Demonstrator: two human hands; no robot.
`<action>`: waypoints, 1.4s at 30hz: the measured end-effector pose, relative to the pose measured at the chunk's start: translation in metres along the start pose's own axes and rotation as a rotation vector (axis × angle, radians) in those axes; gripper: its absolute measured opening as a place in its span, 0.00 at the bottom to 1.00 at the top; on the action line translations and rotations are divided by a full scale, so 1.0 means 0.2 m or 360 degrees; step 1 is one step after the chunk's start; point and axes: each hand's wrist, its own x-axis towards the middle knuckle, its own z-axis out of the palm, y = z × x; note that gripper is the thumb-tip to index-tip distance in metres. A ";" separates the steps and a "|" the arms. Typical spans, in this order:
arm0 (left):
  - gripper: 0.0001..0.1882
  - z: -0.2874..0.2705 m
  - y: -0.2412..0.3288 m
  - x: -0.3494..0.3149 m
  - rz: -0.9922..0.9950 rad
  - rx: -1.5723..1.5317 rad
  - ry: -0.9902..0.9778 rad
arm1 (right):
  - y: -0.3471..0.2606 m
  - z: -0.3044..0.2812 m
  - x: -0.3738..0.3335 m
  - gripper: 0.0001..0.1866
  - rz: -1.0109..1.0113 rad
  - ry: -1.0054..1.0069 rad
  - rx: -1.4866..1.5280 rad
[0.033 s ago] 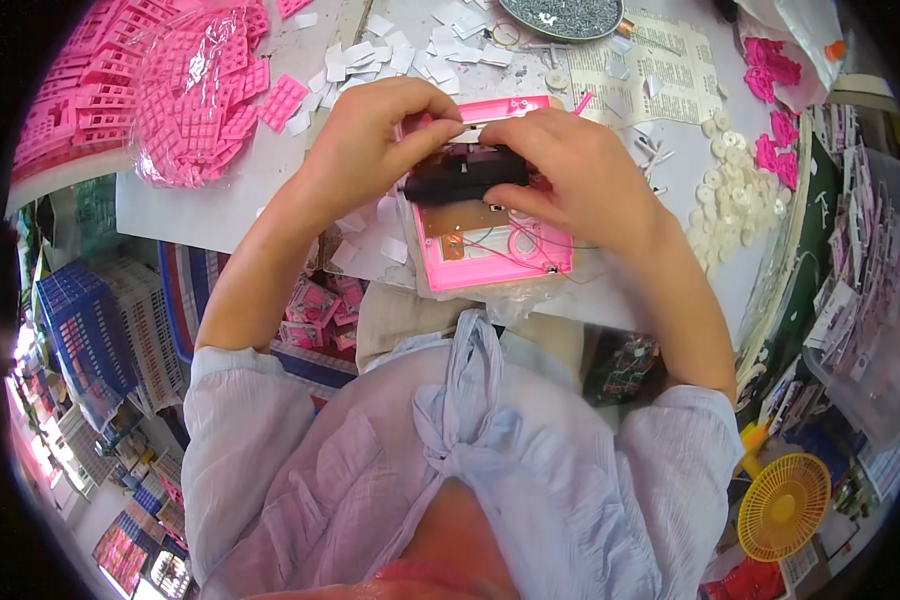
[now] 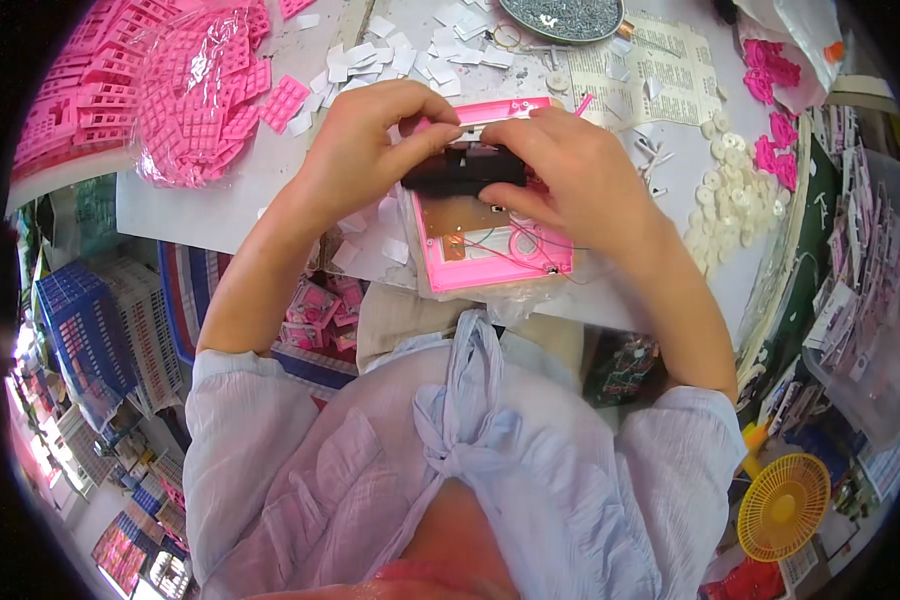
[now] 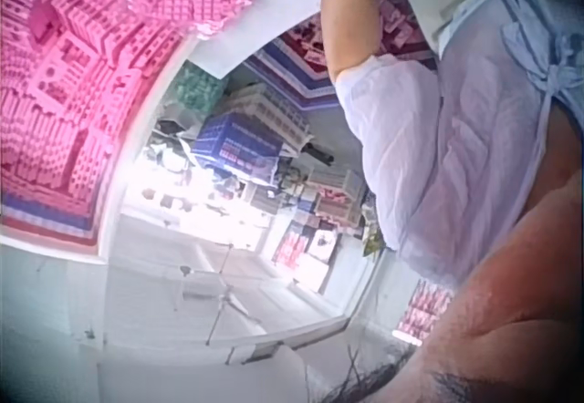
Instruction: The user is assembling a pink plastic toy bank by installing internal components and casing using tools.
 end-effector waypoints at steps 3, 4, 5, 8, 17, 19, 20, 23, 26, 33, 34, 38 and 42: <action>0.05 0.00 0.01 -0.04 0.0067 -0.0013 0.0053 | -0.03 0.05 -0.01 0.24 -0.0116 0.0229 -0.0214; 0.05 0.00 0.01 -0.05 0.0076 -0.0015 0.0057 | -0.04 0.06 -0.01 0.24 -0.0124 0.0271 -0.0173; 0.05 -0.01 0.00 -0.05 0.0104 -0.0001 0.0054 | -0.04 0.06 -0.01 0.24 -0.0130 0.0313 -0.0133; 0.06 -0.02 -0.01 -0.04 0.0180 0.0023 0.0008 | -0.04 0.07 0.00 0.23 -0.0218 0.0456 -0.0113; 0.05 -0.05 -0.01 0.00 0.0540 0.0387 -0.0090 | -0.06 0.07 0.03 0.20 -0.0231 0.0270 -0.0051; 0.06 -0.05 -0.01 0.00 0.0681 0.0594 -0.0098 | -0.06 0.07 0.03 0.20 -0.0282 0.0266 -0.0092; 0.05 -0.05 0.00 -0.02 0.0702 0.0608 -0.0133 | -0.06 0.07 0.03 0.20 -0.0309 0.0264 -0.0113; 0.05 -0.06 0.04 -0.07 0.0683 0.0544 -0.0167 | -0.08 0.07 0.01 0.19 -0.0373 0.0225 -0.0136; 0.06 -0.05 0.05 -0.12 0.0263 0.0196 -0.0115 | -0.09 0.07 0.01 0.18 -0.0433 0.0222 -0.0209; 0.08 -0.03 0.06 -0.10 -0.0414 -0.0288 -0.0228 | -0.15 0.07 0.02 0.16 -0.0484 0.0205 -0.0401; 0.08 -0.03 0.06 -0.09 -0.0449 -0.0324 -0.0258 | -0.14 0.08 0.02 0.15 -0.0498 0.0221 -0.0441; 0.09 -0.05 0.05 -0.05 -0.0433 -0.0285 -0.0332 | -0.18 0.08 0.01 0.14 -0.0448 0.0235 -0.0543; 0.09 -0.06 0.06 -0.02 -0.0326 -0.0048 -0.0370 | -0.25 0.09 0.00 0.14 -0.0330 0.0198 -0.0773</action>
